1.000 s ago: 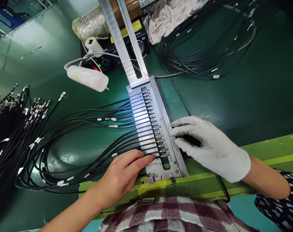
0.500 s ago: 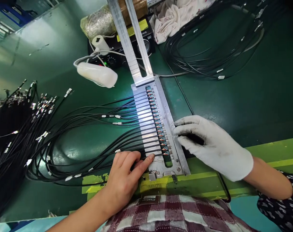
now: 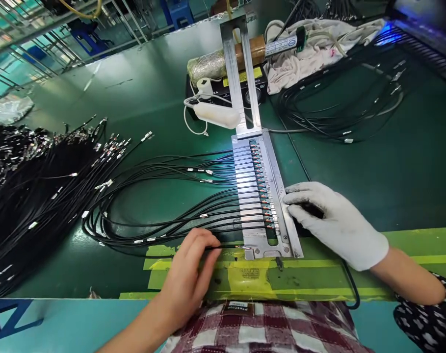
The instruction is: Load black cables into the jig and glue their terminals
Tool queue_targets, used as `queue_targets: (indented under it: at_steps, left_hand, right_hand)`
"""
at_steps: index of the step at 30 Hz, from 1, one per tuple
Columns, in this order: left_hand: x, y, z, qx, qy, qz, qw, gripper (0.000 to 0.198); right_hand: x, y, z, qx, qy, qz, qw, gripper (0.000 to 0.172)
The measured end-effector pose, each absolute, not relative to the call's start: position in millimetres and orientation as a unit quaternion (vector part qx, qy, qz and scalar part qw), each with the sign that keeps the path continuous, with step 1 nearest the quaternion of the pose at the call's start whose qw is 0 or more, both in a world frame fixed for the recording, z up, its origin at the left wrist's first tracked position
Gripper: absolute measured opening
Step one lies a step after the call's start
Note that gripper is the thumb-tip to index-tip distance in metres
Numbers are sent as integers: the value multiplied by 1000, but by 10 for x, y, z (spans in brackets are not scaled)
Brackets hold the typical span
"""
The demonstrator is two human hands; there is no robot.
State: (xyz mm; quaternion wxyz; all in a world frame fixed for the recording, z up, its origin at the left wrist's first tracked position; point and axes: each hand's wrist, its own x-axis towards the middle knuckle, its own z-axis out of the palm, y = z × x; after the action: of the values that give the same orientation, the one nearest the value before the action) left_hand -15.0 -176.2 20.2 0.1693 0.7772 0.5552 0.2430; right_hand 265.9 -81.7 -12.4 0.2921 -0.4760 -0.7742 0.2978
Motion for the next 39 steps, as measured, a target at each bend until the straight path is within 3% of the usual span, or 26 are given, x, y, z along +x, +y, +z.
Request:
queue_targets:
  at_steps: [3, 6, 10, 24, 32, 39]
  left_hand:
    - [-111, -1651, 274, 802, 523, 275, 87, 17]
    - [-59, -1503, 256, 879, 423, 216, 48, 24]
    - [-11, -1381, 164, 908, 365, 191, 75, 35]
    - [33, -1219, 137, 931, 307, 145, 133, 37]
    - [135, -1217, 335, 952, 282, 111, 44, 37]
    - [121, -1277, 324, 952, 284, 105, 46, 41]
  right_hand:
    - [2659, -806, -133, -465, -780, 294, 299, 14]
    - [2663, -799, -126, -460, -778, 300, 303, 14]
    - [2661, -794, -103, -473, -767, 325, 285, 15]
    - [2655, -749, -90, -467, -764, 331, 296, 16]
    - [2652, -740, -75, -465, -758, 341, 305, 15]
    - [2667, -746, -70, -468, -756, 347, 298, 17]
